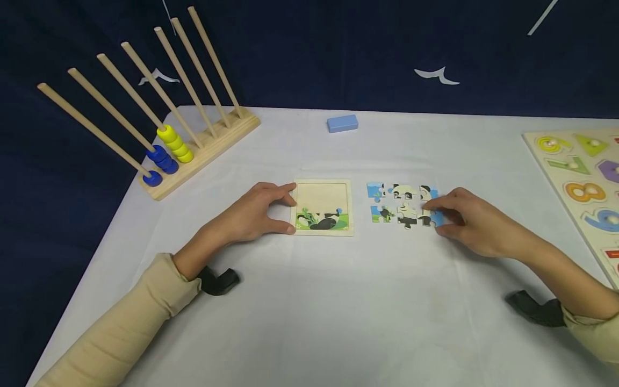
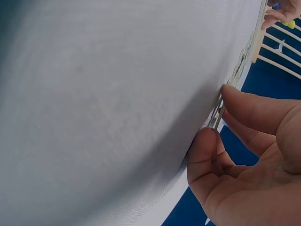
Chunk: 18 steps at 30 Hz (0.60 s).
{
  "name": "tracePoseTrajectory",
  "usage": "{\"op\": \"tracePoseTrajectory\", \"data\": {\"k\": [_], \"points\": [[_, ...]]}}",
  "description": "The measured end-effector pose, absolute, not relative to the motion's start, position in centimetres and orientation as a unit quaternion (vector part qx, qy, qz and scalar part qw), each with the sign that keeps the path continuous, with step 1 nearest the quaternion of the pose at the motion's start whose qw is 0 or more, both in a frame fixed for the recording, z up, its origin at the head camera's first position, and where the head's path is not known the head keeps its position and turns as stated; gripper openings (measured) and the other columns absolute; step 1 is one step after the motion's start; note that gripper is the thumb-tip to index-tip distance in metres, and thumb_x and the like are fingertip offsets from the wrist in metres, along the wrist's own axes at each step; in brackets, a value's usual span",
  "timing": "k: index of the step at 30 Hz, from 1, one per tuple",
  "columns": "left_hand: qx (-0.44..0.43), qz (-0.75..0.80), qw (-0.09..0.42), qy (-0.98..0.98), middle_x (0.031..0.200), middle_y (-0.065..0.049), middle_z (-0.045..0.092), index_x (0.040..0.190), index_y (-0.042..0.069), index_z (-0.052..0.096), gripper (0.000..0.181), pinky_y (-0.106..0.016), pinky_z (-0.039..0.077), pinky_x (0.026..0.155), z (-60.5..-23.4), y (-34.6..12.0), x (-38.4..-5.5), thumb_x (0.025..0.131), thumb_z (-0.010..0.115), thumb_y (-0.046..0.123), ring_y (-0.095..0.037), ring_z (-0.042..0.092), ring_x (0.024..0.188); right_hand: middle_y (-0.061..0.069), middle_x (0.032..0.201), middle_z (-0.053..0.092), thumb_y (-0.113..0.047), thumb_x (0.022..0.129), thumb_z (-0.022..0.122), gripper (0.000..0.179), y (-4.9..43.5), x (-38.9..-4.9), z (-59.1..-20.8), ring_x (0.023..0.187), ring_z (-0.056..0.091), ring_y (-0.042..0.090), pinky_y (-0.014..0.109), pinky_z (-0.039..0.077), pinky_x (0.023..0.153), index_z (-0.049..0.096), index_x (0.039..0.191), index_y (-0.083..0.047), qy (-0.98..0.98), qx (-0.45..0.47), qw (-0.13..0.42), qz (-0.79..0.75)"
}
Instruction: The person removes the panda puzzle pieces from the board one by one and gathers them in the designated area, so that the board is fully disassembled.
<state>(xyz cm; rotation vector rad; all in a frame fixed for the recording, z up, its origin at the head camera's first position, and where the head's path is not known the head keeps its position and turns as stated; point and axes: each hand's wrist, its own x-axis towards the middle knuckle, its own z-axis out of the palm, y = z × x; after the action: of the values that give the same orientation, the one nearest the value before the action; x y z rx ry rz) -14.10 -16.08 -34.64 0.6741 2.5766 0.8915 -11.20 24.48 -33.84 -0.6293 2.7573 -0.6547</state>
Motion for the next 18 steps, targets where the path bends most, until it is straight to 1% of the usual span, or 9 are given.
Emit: {"op": "tracePoseTrajectory", "data": {"k": [2,12,14,18], "points": [[0.236,0.313,0.166,0.905,0.123,-0.002,0.066,0.139,0.001,0.053,0.068,-0.042,0.027,0.113,-34.68,-16.08,-14.1,0.082,0.083,0.022,-0.026,0.036,0.134,0.008,0.097,0.05,0.003,0.084,0.073,0.043,24.46,-11.21,-33.83,0.085,0.044,0.021,0.027,0.041,0.068,0.063,0.126,0.001,0.945,-0.21,0.122,-0.221],[0.234,0.31,0.167,0.906,0.123,-0.002,0.066,0.139,0.001,0.053,0.068,-0.042,0.026,0.113,-34.69,-16.07,-14.11,0.082,0.083,0.022,-0.025,0.035,0.134,0.01,0.1,0.049,0.003,0.087,0.07,0.044,24.41,-11.26,-33.95,0.088,0.044,0.022,0.029,0.04,0.071,0.06,0.13,0.001,0.945,-0.198,0.14,-0.219],[0.235,0.31,0.166,0.906,0.124,-0.002,0.065,0.138,0.002,0.055,0.066,-0.042,0.027,0.113,-34.7,-16.06,-14.13,0.082,0.083,0.022,-0.025,0.035,0.134,0.01,0.1,0.048,0.003,0.087,0.069,0.044,24.45,-11.25,-33.96,0.088,0.043,0.022,0.029,0.04,0.071,0.06,0.13,0.0,0.945,-0.2,0.141,-0.219],[0.24,0.313,0.163,0.905,0.132,-0.004,0.061,0.132,0.002,0.06,0.059,-0.041,0.027,0.113,-34.68,-16.06,-14.15,0.082,0.083,0.021,-0.026,0.036,0.134,0.011,0.1,0.046,0.003,0.087,0.069,0.045,24.52,-11.28,-33.83,0.088,0.042,0.022,0.031,0.04,0.071,0.059,0.131,-0.001,0.944,-0.202,0.145,-0.218]]}}
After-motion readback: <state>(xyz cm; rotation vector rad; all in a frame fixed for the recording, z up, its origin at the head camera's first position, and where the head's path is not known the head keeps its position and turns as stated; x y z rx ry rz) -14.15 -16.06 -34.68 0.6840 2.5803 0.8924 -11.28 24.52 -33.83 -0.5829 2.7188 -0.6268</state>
